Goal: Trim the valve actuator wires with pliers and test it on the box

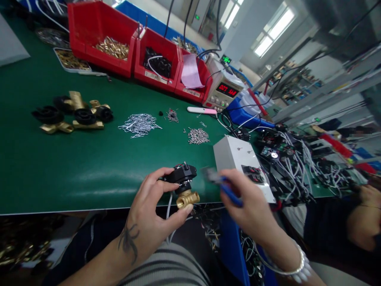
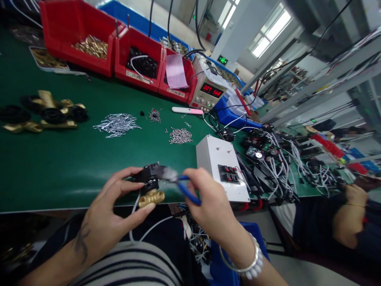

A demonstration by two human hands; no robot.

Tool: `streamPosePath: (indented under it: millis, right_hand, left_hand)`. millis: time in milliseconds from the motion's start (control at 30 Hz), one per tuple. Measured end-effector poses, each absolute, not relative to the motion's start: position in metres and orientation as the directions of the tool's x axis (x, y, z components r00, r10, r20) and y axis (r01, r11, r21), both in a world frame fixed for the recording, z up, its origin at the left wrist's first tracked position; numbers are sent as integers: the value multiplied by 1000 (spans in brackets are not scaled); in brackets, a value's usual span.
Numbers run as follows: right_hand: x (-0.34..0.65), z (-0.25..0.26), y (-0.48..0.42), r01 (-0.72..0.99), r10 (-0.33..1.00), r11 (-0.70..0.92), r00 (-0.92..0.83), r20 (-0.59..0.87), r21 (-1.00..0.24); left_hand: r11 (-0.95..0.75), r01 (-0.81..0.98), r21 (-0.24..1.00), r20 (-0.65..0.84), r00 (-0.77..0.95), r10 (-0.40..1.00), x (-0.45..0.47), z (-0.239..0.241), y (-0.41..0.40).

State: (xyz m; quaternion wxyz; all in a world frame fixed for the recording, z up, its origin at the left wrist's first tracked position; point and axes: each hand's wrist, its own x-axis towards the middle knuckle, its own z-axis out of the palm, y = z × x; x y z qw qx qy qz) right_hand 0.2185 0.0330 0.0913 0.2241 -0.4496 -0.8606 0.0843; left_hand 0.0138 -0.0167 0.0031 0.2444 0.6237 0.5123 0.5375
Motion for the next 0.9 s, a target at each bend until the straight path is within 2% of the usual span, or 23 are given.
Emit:
streamPosePath:
  millis: [67, 100, 200, 233, 267, 367, 400, 500, 533, 567, 667, 700, 733, 800, 833, 867, 900]
  right_hand:
    - [218, 92, 33, 736, 790, 597, -608, 77, -319]
    - [218, 93, 33, 743, 799, 587, -595, 85, -320]
    - [218, 93, 31, 751, 813, 552, -388, 435, -363]
    - [218, 92, 30, 742, 801, 562, -377, 466, -366]
    - [218, 91, 30, 735, 799, 578, -424, 427, -353]
    - [218, 90, 31, 734, 785, 612, -609, 115, -294]
    - [218, 91, 31, 741, 791, 605, -600, 118, -292]
    - [218, 94, 31, 759, 798, 563, -393, 457, -329]
    - [218, 94, 32, 753, 785, 569, -378, 491, -330]
    - [218, 94, 32, 749, 788, 581, -421, 448, -318]
    - [218, 94, 33, 739, 786, 610, -611, 97, -287]
    - [218, 94, 33, 740, 789, 604, -609, 89, -296]
    - [219, 94, 33, 744, 806, 591, -564, 181, -312]
    - [219, 94, 33, 745, 800, 566, -392, 454, -353]
    - [219, 94, 32, 739, 787, 567, -353, 507, -365]
    - [219, 93, 32, 734, 794, 572, -380, 475, -368]
    - [219, 92, 33, 731, 809, 579, -458, 370, -361]
  left_hand:
    - [-348, 387, 854, 416, -105, 903, 14, 3, -16]
    - [-348, 386, 854, 416, -106, 903, 14, 3, -16]
    - [-361, 370, 856, 425, -107, 899, 14, 3, -16]
    - [-366, 369, 855, 429, -105, 897, 14, 3, -16]
    - [-369, 372, 852, 433, -104, 895, 14, 4, -16]
    - [-371, 392, 842, 439, -98, 893, 14, 4, -16]
    - [-372, 393, 841, 440, -96, 893, 14, 4, -15]
    - [-377, 378, 846, 441, -97, 892, 14, 4, -15]
    - [-378, 375, 847, 442, -99, 892, 14, 4, -15]
    - [-379, 375, 846, 443, -101, 891, 14, 3, -15]
    - [-376, 380, 845, 442, -102, 891, 15, 4, -15]
    - [-375, 378, 846, 441, -102, 892, 15, 4, -15]
    - [-377, 375, 847, 441, -100, 892, 15, 4, -15]
    - [-381, 369, 847, 445, -103, 890, 15, 4, -15]
    - [-382, 370, 847, 445, -101, 890, 15, 5, -15]
    - [-382, 371, 846, 445, -99, 890, 15, 5, -15]
    - [-382, 375, 845, 446, -97, 890, 15, 5, -15]
